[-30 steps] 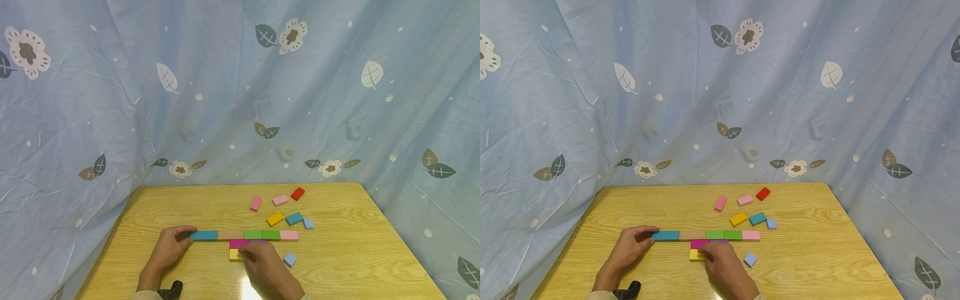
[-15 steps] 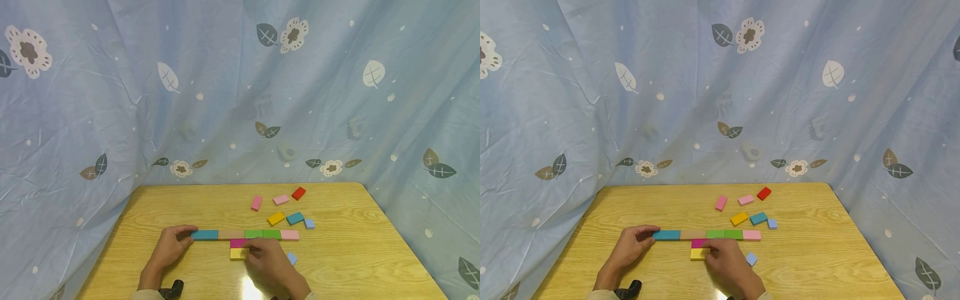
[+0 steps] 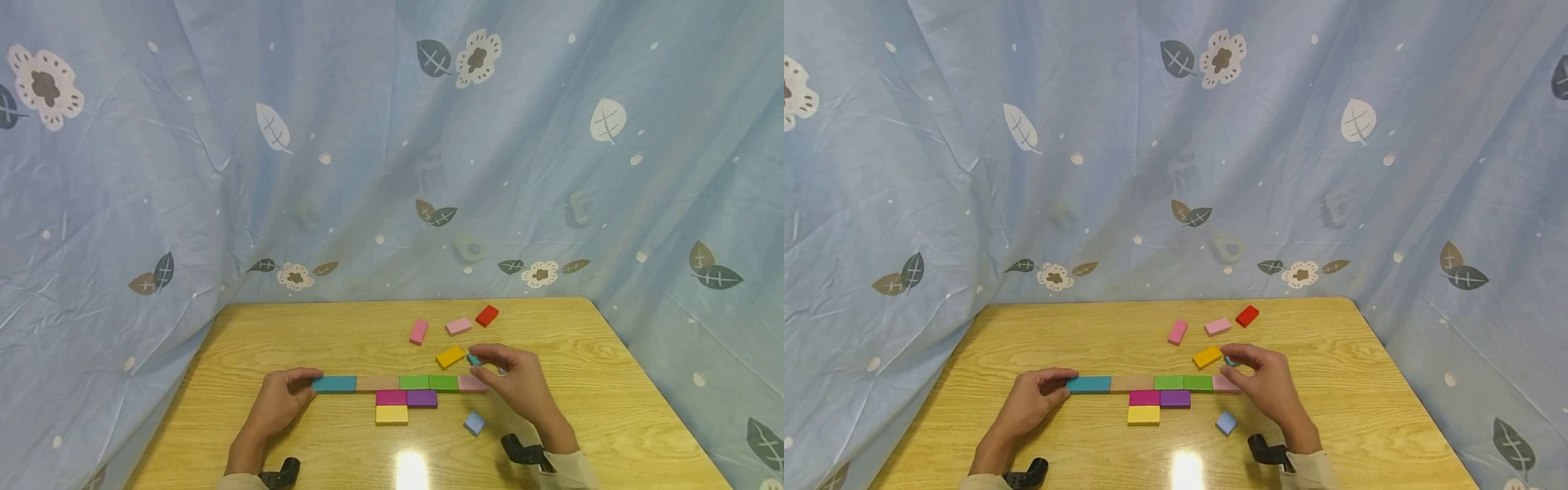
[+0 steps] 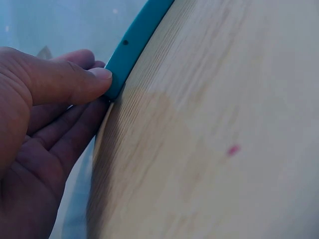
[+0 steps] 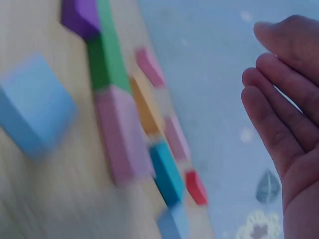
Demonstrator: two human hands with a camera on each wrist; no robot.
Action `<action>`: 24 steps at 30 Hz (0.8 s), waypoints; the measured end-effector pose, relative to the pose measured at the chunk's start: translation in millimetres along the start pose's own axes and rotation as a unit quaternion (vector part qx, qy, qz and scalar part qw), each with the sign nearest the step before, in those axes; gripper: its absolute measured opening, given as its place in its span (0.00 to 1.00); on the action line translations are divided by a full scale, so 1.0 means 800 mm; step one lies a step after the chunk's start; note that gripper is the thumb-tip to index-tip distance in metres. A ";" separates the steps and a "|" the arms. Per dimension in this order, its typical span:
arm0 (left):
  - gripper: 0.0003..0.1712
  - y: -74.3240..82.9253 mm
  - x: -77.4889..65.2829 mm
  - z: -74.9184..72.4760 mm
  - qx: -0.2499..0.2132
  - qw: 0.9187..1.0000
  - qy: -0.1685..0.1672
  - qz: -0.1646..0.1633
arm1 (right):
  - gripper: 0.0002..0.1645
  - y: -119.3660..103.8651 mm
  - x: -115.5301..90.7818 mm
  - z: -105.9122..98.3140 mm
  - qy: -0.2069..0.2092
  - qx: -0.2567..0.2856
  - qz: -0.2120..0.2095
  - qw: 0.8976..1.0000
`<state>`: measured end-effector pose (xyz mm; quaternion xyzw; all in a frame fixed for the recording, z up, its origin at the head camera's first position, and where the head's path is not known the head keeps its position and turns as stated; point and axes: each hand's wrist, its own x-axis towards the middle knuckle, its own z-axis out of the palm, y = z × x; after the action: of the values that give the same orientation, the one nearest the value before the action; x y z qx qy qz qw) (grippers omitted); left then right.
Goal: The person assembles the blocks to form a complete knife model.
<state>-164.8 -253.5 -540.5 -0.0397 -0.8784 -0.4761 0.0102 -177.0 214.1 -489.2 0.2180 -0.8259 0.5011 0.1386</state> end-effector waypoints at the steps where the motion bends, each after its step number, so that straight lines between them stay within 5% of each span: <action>1: 0.22 0.000 0.000 0.000 0.000 1.000 0.000 0.001 | 0.19 0.005 0.001 -0.009 0.002 0.001 0.003 1.000; 12: 0.22 -0.003 0.000 0.002 -0.001 1.000 0.006 0.000 | 0.23 0.047 0.015 -0.071 -0.006 -0.001 0.053 0.999; 24: 0.21 -0.002 0.001 0.001 -0.024 1.000 -0.002 -0.006 | 0.26 0.090 0.030 -0.068 -0.070 0.034 0.102 0.992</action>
<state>-165.9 -253.7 -541.8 -0.0359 -0.8669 -0.4972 0.0050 -232.9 285.9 -508.7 0.1723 -0.8339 0.5239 0.0210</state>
